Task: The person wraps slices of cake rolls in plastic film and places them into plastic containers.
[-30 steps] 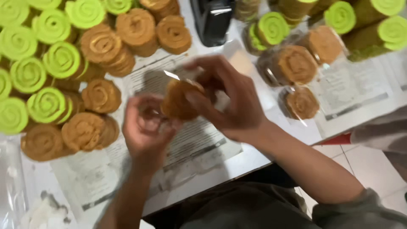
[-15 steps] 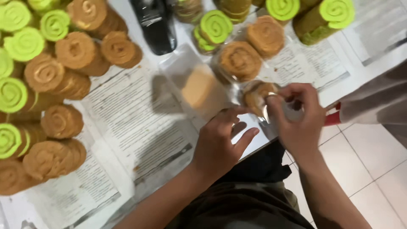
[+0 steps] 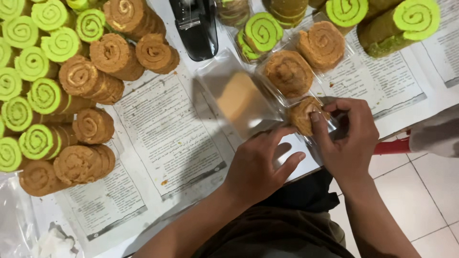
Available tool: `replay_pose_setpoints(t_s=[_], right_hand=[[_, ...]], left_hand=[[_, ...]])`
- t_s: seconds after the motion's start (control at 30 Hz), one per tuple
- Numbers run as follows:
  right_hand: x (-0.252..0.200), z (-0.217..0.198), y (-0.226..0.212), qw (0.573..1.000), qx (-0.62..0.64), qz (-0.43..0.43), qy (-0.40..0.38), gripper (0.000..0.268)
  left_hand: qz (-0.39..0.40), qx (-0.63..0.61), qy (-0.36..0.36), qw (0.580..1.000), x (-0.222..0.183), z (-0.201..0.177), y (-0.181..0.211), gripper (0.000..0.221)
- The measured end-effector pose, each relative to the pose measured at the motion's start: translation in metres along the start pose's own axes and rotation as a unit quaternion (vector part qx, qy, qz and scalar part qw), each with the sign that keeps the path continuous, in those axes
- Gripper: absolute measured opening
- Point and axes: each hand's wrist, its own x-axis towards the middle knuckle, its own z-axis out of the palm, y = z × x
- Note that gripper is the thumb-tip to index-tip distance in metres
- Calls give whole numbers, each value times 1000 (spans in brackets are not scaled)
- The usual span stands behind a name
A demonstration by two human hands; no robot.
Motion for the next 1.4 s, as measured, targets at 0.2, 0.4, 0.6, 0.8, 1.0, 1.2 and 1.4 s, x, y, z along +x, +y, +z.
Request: replay_pose_setpoints(t_s=[0.2, 0.4, 0.6, 0.8, 1.0, 1.2, 1.4], right_hand=[[3, -1, -9, 999, 11, 32, 0, 15], [0, -12, -13, 1000, 14, 8, 14, 21], [-5, -13, -36, 985, 21, -166, 51, 10], [-4, 23, -92, 971, 85, -207, -80, 10], [20, 85, -143, 954, 114, -248, -124, 8], [63, 143, -130, 956, 68, -256, -128, 12], [62, 102, -140, 923, -244, -128, -270, 50]], left_hand=[[8, 4, 10, 1000, 5, -1, 3, 37], [3, 10, 2, 1000, 1, -12, 0, 36], [21, 50, 82, 995, -13, -44, -13, 25], [-43, 62, 138, 988, -29, -100, -32, 16], [-81, 15, 279, 957, -56, -145, -83, 19], [13, 110, 348, 931, -64, -156, -115, 15], [91, 249, 304, 915, -63, -142, -122, 17]])
